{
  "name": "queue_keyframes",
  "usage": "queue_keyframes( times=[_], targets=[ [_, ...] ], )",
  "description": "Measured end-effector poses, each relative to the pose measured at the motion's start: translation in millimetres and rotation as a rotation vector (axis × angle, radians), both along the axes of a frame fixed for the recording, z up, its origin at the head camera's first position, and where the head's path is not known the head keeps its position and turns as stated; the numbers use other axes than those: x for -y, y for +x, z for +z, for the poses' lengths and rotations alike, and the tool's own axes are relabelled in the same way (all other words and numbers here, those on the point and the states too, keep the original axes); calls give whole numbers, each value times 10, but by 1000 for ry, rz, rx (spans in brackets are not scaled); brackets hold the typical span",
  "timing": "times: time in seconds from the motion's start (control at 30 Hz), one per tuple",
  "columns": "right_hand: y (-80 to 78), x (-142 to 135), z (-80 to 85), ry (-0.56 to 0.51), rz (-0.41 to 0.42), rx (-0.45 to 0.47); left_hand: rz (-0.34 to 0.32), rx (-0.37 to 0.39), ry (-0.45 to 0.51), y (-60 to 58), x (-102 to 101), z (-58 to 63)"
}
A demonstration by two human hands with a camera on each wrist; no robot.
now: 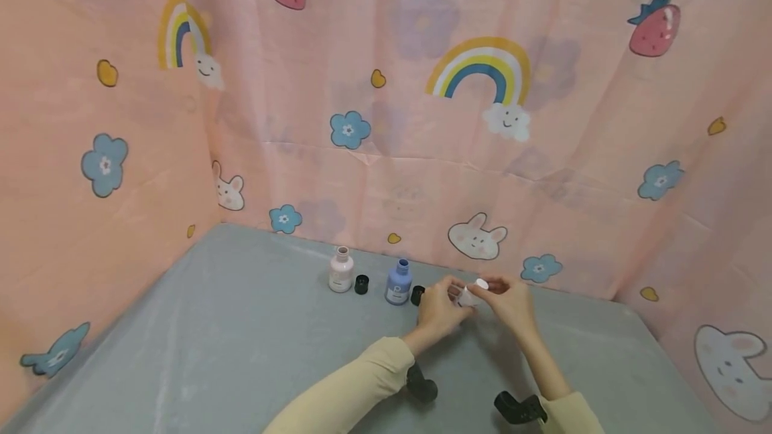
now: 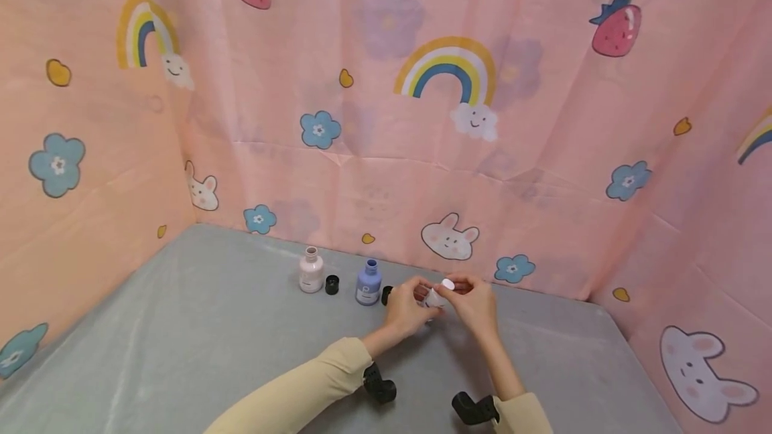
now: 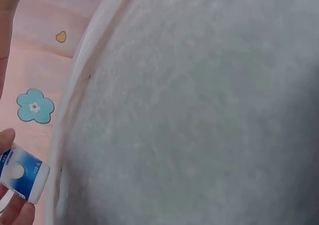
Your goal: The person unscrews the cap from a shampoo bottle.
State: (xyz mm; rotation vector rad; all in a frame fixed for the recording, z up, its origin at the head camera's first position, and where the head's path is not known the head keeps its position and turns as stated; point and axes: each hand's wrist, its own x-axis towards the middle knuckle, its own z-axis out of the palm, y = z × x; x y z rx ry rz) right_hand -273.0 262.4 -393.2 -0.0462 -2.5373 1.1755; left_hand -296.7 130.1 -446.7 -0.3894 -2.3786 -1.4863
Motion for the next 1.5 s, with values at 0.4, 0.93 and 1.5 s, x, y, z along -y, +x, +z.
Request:
queue_keyframes(
  times=[0.4, 0.93, 1.5],
  targets=[
    [-24, 0, -34, 27, -36, -65, -54, -18, -59, -31, 8, -32],
    [-27, -23, -36, 40, -34, -90, -98, -53, -87, 3, 10, -13],
    [18, -89, 7, 29, 157, -93, -204, -61, -119, 4, 98, 12]
  ],
)
